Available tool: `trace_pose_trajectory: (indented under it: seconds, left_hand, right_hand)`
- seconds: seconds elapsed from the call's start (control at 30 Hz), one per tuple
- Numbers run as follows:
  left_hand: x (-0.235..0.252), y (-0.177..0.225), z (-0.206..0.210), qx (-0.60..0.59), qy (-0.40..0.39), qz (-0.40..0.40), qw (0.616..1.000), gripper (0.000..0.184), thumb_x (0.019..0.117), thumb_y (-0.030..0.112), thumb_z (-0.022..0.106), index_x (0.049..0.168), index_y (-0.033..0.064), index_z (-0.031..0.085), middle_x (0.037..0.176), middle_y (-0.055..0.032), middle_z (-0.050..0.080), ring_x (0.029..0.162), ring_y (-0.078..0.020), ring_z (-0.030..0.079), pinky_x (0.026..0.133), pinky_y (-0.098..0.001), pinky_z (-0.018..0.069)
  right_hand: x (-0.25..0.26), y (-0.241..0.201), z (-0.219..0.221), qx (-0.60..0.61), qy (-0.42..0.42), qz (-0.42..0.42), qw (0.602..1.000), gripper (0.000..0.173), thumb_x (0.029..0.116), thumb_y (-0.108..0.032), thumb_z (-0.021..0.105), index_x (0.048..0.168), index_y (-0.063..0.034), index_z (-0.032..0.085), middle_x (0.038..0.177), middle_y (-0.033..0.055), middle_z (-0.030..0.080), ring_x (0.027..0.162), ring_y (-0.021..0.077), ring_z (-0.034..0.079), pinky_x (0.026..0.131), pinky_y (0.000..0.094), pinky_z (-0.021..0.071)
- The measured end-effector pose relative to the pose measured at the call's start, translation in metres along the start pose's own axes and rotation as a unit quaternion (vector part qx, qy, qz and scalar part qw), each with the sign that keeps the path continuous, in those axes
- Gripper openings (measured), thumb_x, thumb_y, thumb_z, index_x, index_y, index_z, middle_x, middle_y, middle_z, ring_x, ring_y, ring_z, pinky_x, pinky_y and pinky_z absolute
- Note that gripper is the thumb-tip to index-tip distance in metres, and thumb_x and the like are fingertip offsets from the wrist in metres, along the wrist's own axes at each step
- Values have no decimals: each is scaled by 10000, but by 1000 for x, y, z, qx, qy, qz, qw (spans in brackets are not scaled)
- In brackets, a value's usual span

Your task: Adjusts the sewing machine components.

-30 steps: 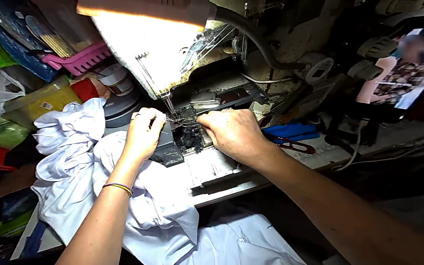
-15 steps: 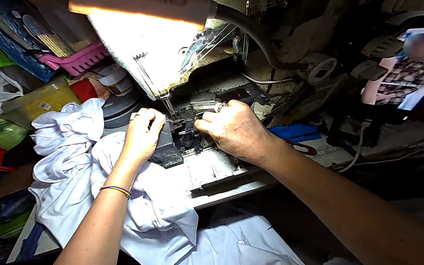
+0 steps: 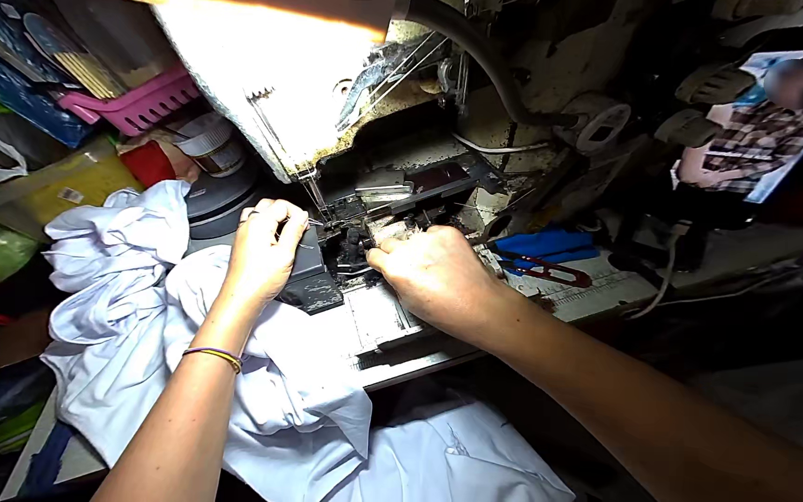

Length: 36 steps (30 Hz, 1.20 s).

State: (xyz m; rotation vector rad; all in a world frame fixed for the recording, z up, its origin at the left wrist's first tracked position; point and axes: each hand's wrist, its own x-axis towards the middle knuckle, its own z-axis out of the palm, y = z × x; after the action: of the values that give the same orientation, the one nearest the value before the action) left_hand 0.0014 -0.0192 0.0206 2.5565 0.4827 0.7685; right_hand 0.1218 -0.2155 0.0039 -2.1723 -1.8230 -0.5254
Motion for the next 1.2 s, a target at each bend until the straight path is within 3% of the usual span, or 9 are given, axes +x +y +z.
trace_pose_trajectory:
  seconds: [0.13,0.33,0.47,0.67,0.83,1.0,1.2]
  left_hand:
    - [-1,0,0,-4,1,-6,1000,253,1068,211,509,1006,44,689,1149,-111,646,1163,-267,545,981,-471,388]
    - [-1,0,1,-3,6,-1,1000,248,1068,212,511,996,49,683,1108,-108,644,1139,-257,550,993,-464,379]
    - [-1,1,0,-1,3,-4,1000,250,1069,214,511,1009,46,687,1122,-116,641,1146,-267,545,998,-473,374]
    - [0,0,0,-8,7,1,1000,252,1066,213,515,995,45,689,1119,-108,648,1150,-256,547,994,-456,382]
    - [-2,0,1,-5,5,5,1000,264,1070,219,506,1012,42,693,1137,-117,653,1175,-270,546,1019,-470,371]
    - [-2,0,1,-12,8,4,1000,258,1064,207,515,1001,35,696,1139,-123,651,1181,-276,539,1016,-470,369]
    - [-2,-1,1,-15,8,6,1000,271,1068,221,509,1006,34,695,1135,-119,652,1177,-274,537,1018,-462,362]
  right_hand:
    - [3,-15,-22,39,-119,115,985,177,1038,-204,545,1027,-99,687,758,89,658,732,283,683,592,430,482]
    - [25,-26,-30,113,-176,175,962,217,1050,-204,513,1158,-62,637,923,136,677,922,317,687,737,468,510]
    - [37,-31,-18,128,-171,189,959,222,1049,-173,494,1196,-75,629,949,133,691,952,319,695,751,473,524]
    - [25,-31,-11,131,-273,160,940,206,1037,-163,516,1120,-80,685,966,135,697,957,323,688,749,504,518]
    - [23,-30,-22,146,-215,201,944,200,1053,-235,512,1097,-105,659,938,107,689,945,290,691,743,472,523]
    - [39,-29,-12,179,-192,241,934,228,1055,-203,507,1196,-74,632,1032,150,693,1025,327,688,806,510,538]
    - [29,-30,-5,186,-263,200,925,189,1034,-193,536,1079,-83,683,992,123,698,993,305,684,790,510,527]
